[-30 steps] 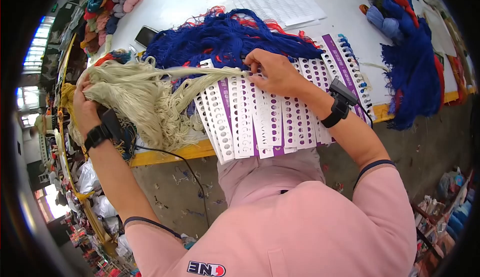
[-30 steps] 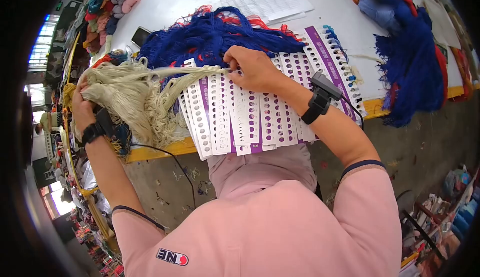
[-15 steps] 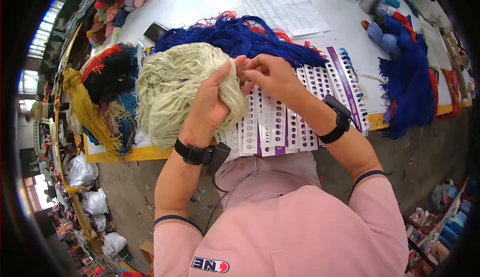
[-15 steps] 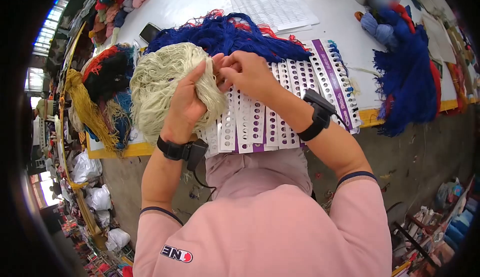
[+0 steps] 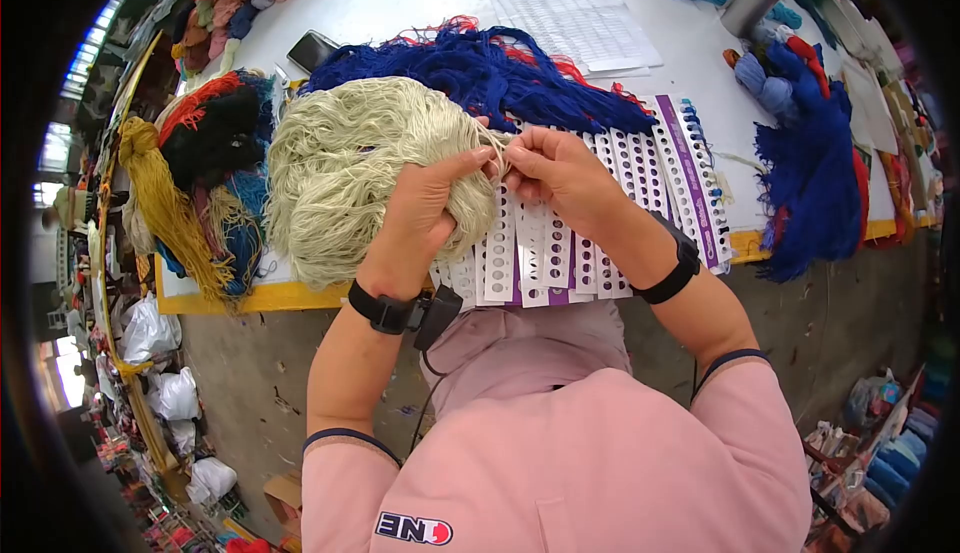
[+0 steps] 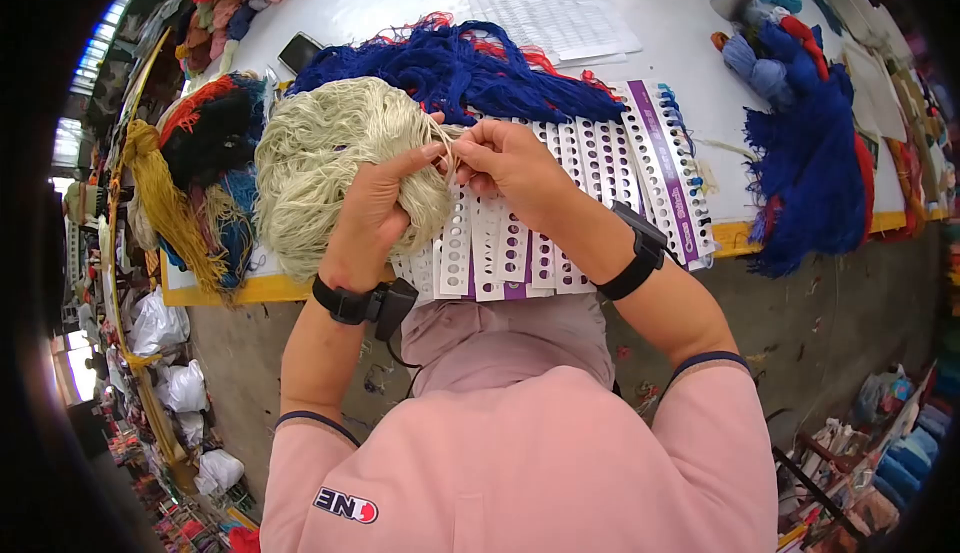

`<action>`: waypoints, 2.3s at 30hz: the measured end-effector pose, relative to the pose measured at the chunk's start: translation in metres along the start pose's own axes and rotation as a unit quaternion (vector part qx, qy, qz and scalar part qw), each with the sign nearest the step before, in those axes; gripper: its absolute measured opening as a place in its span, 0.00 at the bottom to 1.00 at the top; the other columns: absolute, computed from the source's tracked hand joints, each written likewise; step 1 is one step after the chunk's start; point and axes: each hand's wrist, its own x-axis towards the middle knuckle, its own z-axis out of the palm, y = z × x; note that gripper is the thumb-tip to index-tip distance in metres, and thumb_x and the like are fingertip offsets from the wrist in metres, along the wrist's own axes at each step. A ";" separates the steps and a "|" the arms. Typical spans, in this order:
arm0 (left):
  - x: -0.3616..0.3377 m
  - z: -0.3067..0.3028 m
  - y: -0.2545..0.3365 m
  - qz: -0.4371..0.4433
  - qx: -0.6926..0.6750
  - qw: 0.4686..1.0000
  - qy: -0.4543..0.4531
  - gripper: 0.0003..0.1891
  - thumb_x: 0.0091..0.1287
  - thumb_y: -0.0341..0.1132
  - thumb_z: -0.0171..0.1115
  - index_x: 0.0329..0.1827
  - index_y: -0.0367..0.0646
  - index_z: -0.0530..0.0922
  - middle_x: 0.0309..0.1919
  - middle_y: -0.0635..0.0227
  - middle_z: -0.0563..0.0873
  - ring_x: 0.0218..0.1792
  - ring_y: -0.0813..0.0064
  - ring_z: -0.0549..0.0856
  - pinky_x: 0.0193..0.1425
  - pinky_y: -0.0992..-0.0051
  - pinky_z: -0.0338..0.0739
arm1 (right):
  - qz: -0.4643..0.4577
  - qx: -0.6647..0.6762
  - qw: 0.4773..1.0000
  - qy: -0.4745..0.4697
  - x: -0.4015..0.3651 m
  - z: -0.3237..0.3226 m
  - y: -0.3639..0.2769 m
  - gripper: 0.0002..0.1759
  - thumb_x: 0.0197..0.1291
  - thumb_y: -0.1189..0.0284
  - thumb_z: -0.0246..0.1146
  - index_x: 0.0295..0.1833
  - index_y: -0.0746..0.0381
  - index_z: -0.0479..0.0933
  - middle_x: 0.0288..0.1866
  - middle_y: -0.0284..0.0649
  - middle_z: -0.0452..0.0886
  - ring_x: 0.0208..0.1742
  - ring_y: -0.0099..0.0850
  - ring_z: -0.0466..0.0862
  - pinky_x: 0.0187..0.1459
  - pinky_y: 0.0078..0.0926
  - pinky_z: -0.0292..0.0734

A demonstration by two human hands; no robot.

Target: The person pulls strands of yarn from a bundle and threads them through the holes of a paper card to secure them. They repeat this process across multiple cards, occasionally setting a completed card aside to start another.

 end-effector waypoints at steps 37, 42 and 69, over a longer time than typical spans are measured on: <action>-0.001 0.001 0.004 -0.055 -0.082 0.995 0.009 0.16 0.69 0.29 0.61 0.57 0.31 0.76 0.49 0.58 0.84 0.48 0.68 0.84 0.55 0.70 0.80 | 0.004 -0.179 0.984 0.024 -0.006 0.017 -0.013 0.07 0.63 0.73 0.65 0.43 0.65 0.80 0.32 0.29 0.80 0.31 0.15 0.73 0.32 0.16 0.67; 0.001 -0.005 0.005 -0.054 -0.110 0.992 0.000 0.16 0.70 0.31 0.60 0.57 0.31 0.76 0.49 0.58 0.83 0.50 0.68 0.84 0.56 0.70 0.80 | -0.022 -0.167 0.986 -0.015 -0.001 0.014 -0.005 0.06 0.64 0.70 0.66 0.39 0.61 0.80 0.29 0.22 0.75 0.27 0.10 0.67 0.28 0.11 0.60; -0.007 -0.003 0.000 -0.002 0.019 1.000 -0.003 0.18 0.63 0.21 0.65 0.57 0.33 0.77 0.46 0.59 0.86 0.46 0.71 0.87 0.51 0.72 0.83 | -0.020 -0.119 0.993 0.011 -0.006 0.017 -0.002 0.08 0.65 0.68 0.66 0.40 0.62 0.78 0.32 0.25 0.76 0.30 0.11 0.69 0.30 0.14 0.65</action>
